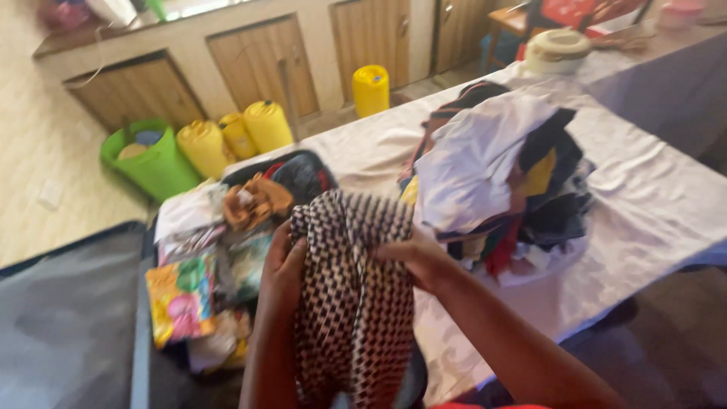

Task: The recorder is packing a variety of clothes, including t-shirts and small items, into a blue suitcase placed on a table.

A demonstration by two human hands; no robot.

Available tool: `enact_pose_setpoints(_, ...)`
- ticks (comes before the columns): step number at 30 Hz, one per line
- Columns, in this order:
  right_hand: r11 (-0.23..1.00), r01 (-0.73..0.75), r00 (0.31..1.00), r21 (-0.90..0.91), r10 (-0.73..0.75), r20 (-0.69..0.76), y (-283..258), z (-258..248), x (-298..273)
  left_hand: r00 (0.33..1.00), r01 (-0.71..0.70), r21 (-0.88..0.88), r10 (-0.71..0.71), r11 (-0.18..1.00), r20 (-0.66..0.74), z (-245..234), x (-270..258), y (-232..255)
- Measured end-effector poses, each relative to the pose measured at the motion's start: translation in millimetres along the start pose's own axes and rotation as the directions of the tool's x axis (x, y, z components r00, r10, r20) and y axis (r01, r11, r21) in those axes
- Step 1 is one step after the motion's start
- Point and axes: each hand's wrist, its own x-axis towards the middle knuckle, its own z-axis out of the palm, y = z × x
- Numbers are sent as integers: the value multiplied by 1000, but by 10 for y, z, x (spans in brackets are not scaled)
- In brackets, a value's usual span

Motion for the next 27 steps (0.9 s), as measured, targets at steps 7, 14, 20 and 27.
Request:
enact_pose_setpoints(7, 659, 47, 748, -751, -521, -410, -1555, -1500, 356, 986, -72, 383, 124, 921, -114, 709, 160, 70)
enact_pose_setpoints(14, 194, -167, 336, -967, -910, -241, -1166, -1675, 320, 995, -100, 545, 82, 833, 57, 1466, 109, -331)
enact_pose_setpoints(20, -85, -435, 660, -896, -707, -253, -340, -1932, 564, 974, -81, 550, -50, 831, 219, 1861, -158, -621)
enact_pose_setpoints(27, -17, -549, 644, -835, -646, -410, -389, -2817, 1057, 952, -112, 538, -65, 836, 299, 1791, -432, -790)
